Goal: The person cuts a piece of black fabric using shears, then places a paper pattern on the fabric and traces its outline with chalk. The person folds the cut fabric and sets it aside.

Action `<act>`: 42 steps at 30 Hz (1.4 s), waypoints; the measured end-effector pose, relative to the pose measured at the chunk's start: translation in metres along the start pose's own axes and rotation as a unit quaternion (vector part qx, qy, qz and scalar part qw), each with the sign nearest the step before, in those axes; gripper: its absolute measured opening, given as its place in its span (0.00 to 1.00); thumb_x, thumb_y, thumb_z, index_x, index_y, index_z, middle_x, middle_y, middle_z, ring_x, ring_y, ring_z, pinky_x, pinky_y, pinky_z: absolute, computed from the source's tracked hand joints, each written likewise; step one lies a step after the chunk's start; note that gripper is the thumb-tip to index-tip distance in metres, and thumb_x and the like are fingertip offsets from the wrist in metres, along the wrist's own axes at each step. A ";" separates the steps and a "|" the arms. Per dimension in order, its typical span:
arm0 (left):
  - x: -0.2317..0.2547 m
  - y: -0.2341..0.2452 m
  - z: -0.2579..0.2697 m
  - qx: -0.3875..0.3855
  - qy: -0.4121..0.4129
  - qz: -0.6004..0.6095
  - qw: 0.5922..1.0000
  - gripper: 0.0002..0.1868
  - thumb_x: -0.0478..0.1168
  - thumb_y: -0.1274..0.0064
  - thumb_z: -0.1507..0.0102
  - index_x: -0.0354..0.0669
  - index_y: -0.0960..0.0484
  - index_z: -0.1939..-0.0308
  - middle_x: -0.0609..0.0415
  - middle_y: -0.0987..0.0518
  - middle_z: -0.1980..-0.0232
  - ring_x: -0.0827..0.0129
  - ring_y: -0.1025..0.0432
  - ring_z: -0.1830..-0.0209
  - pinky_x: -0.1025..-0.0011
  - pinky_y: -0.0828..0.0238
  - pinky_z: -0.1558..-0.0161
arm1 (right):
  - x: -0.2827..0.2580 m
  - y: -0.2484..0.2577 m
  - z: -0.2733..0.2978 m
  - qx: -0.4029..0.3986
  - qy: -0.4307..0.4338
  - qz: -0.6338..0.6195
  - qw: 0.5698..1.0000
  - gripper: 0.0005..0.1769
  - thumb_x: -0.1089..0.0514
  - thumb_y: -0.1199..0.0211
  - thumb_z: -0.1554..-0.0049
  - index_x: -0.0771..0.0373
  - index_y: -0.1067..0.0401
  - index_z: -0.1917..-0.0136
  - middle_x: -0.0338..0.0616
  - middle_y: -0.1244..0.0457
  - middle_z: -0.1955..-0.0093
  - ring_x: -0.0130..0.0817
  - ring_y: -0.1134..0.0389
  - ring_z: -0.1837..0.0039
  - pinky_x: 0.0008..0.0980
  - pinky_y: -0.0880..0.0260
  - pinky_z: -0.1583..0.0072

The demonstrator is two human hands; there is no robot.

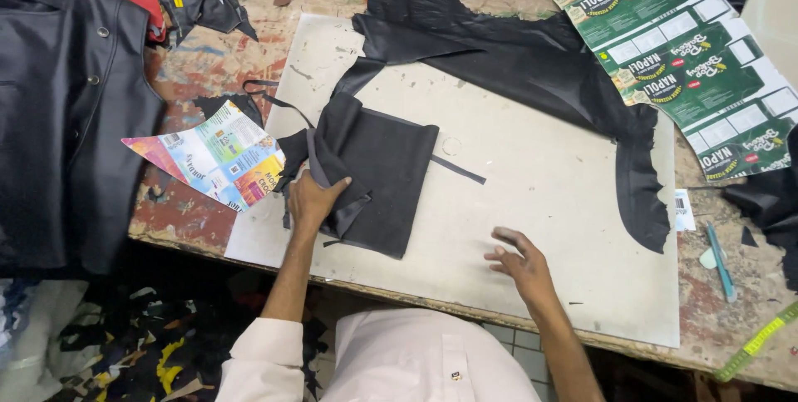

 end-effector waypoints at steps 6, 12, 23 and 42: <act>0.037 -0.004 -0.005 -0.090 0.019 0.161 0.983 0.22 0.41 0.33 0.48 0.31 0.15 0.54 0.44 0.14 0.61 0.54 0.17 0.64 0.65 0.23 0.58 | 0.069 0.091 0.043 0.106 -0.132 -0.010 0.986 0.28 0.53 0.43 0.39 0.66 0.35 0.28 0.54 0.36 0.31 0.46 0.27 0.39 0.42 0.25 0.39; 0.171 0.022 0.017 -0.174 -0.074 0.447 0.874 0.27 0.30 0.37 0.45 0.27 0.23 0.42 0.45 0.17 0.49 0.64 0.21 0.53 0.69 0.22 0.50 | 0.095 0.171 0.053 0.144 -0.155 0.005 0.977 0.27 0.54 0.44 0.38 0.66 0.35 0.28 0.54 0.33 0.33 0.44 0.27 0.40 0.41 0.26 0.39; 0.474 -0.030 -0.103 -0.156 -0.219 0.590 0.761 0.38 0.24 0.36 0.44 0.31 0.37 0.32 0.43 0.22 0.40 0.56 0.22 0.41 0.63 0.20 0.39 | 0.070 0.327 0.019 0.128 0.005 0.020 0.992 0.35 0.71 0.41 0.45 0.64 0.40 0.26 0.50 0.37 0.30 0.37 0.28 0.42 0.35 0.27 0.44; 0.395 -0.284 -0.284 -0.134 0.031 0.561 0.817 0.58 0.42 0.38 0.37 0.60 0.70 0.20 0.50 0.50 0.18 0.52 0.48 0.19 0.41 0.50 0.28 | -0.002 0.585 -0.264 0.258 0.142 0.103 0.950 0.32 0.56 0.28 0.46 0.77 0.32 0.36 0.53 0.29 0.47 0.32 0.26 0.50 0.31 0.25 0.49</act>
Point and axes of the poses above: each hand's wrist, its own z-axis away from the middle knuckle, its own y-axis out of the back of the hand, x = y × z, the point moved 5 cm from there along -z, towards the middle knuckle
